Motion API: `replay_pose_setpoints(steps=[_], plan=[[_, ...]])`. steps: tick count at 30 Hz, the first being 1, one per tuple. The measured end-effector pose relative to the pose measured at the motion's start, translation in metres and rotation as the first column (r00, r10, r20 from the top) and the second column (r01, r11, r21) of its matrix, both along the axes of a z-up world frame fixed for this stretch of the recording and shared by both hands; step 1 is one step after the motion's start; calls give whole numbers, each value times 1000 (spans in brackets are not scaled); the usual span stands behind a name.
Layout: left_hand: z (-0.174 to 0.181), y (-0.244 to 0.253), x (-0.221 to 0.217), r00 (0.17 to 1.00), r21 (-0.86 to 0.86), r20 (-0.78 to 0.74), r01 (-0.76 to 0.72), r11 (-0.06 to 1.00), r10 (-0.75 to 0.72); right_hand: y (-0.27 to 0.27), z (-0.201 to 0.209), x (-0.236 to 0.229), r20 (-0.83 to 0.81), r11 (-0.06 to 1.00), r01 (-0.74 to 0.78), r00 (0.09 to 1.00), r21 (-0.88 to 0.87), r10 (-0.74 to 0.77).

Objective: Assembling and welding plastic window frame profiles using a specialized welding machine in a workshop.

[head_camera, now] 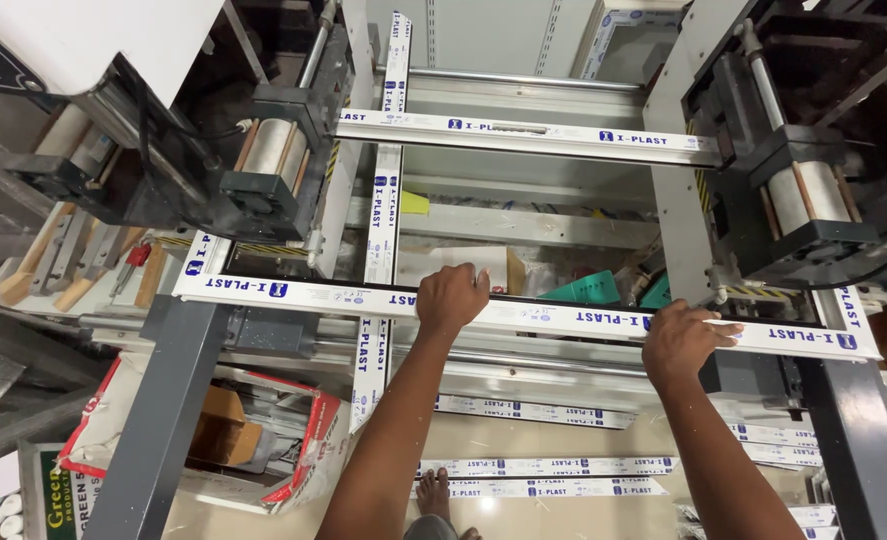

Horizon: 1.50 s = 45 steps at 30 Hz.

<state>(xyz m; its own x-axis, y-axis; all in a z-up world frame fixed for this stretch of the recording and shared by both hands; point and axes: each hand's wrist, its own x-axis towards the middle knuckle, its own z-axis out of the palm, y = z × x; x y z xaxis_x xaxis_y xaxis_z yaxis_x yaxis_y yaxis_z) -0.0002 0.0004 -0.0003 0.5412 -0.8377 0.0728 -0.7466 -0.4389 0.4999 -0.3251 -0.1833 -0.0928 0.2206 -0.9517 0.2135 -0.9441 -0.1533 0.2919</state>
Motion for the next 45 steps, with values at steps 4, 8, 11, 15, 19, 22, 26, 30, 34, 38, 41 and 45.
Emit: replay_pose_setpoints(steps=[4, 8, 11, 15, 19, 22, 26, 30, 34, 38, 41, 45], plan=[[2, 0, 0, 1000, 7, -10, 0, 1000, 0, 4, 3, 0, -2, 1000, -9, 1000, -8, 9], [3, 1, -1, 1000, 14, -19, -2, 1000, 2, 2, 3, 1, -25, 1000, 5, 1000, 15, -5], [4, 0, -1, 1000, 19, -16, 0, 1000, 0, 0, 5, 1, -27, 999, 11, 1000, 47, -10], [4, 0, -1, 1000, 46, -15, 2, 999, -1, 2, 8, 2, -50, 998, 12, 999, 67, -9], [2, 0, -1, 1000, 30, -5, 3, 1000, -2, 9, 15, 4, -49, 999, -3, 999, 53, 6], [-1, -1, 0, 1000, 17, 2, 3, 1000, -3, 7, 11, 3, -57, 1000, -5, 998, 19, 6], [-3, -1, 1, 1000, 8, 7, 0, 1000, 0, 7, 13, 4, -42, 999, 9, 999, 36, -8], [-6, -1, 1, 1000, -6, 17, -6, 1000, 6, 7, 13, 4, -61, 999, 9, 998, 39, -7], [-4, -1, 1, 1000, 1, 5, -4, 1000, 4, 8, 15, 3, -74, 999, 1, 997, 42, 2], [-6, -1, 2, 1000, 5, 4, 2, 1000, -2, 7, 13, 3, -65, 999, -3, 998, 36, 5], [-5, -2, 2, 1000, -4, 11, 5, 1000, -5, 11, 20, 6, -63, 999, 1, 998, 47, 2], [1, 0, 0, 1000, 20, -16, 2, 1000, -2, 11, 17, 5, -36, 1000, -3, 999, 24, 4]])
